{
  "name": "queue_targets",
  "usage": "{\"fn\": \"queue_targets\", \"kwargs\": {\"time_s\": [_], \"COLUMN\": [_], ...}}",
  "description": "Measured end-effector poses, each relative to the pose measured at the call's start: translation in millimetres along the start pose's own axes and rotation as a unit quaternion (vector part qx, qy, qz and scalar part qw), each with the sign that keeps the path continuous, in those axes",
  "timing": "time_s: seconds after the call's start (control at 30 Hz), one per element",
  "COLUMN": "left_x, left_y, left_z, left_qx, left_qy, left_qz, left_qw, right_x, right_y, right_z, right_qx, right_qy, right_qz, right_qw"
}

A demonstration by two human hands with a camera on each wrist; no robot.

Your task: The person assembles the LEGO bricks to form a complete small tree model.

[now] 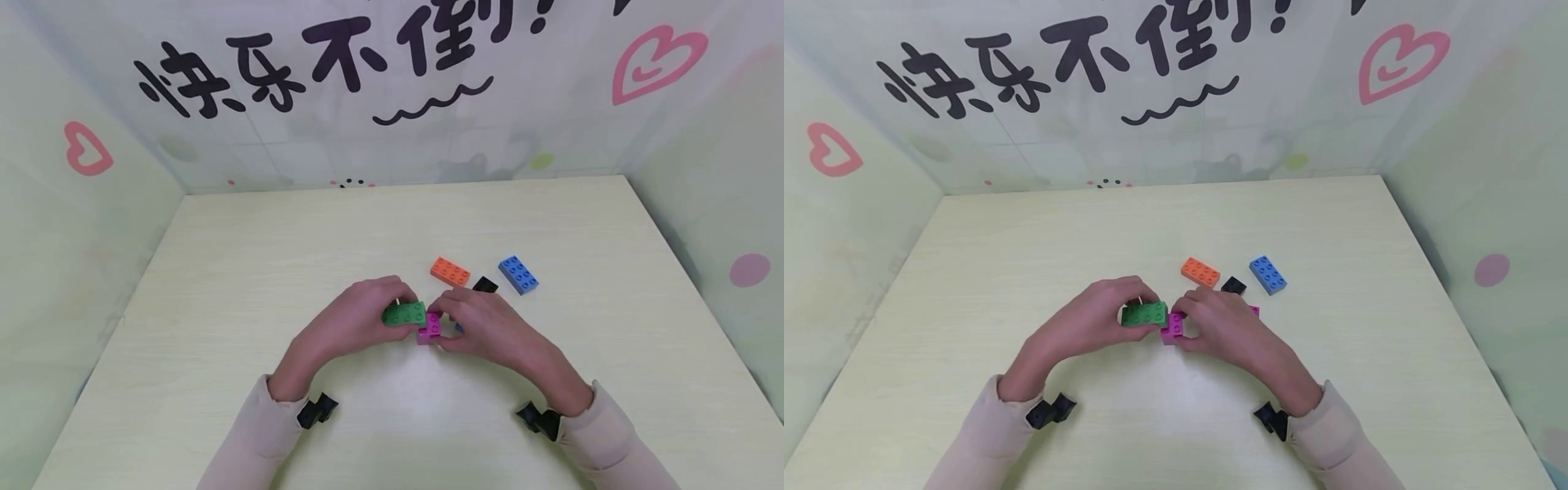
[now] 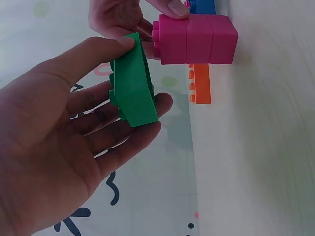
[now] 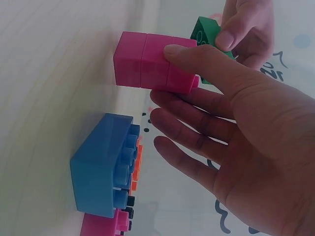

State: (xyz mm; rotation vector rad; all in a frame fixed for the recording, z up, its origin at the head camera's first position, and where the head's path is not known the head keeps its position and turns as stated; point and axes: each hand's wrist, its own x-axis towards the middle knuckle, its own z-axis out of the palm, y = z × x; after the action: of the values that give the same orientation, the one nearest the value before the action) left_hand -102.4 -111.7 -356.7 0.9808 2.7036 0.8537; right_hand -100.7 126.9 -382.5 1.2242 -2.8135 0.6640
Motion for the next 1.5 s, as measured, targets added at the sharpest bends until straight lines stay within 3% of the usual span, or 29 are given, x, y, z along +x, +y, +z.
{"fn": "queue_targets", "kwargs": {"time_s": [0.33, 0.9, 1.5], "left_x": [-3.0, -1.9, 2.3], "left_y": [5.2, 11.6, 12.6], "left_z": [3.6, 6.2, 13.4], "left_qx": [0.006, 0.057, 0.075], "left_qy": [-0.010, -0.012, 0.012], "left_qz": [0.004, 0.014, 0.022], "left_qw": [0.9999, 0.9982, 0.9969], "right_x": [-0.5, -0.4, -1.3], "right_y": [0.8, 1.3, 1.9], "right_z": [0.9, 3.0, 1.3], "right_qx": [0.002, -0.006, -0.013], "right_qy": [-0.002, 0.005, 0.003], "right_qz": [-0.004, -0.007, -0.016], "right_qw": [1.000, 1.000, 1.000]}}
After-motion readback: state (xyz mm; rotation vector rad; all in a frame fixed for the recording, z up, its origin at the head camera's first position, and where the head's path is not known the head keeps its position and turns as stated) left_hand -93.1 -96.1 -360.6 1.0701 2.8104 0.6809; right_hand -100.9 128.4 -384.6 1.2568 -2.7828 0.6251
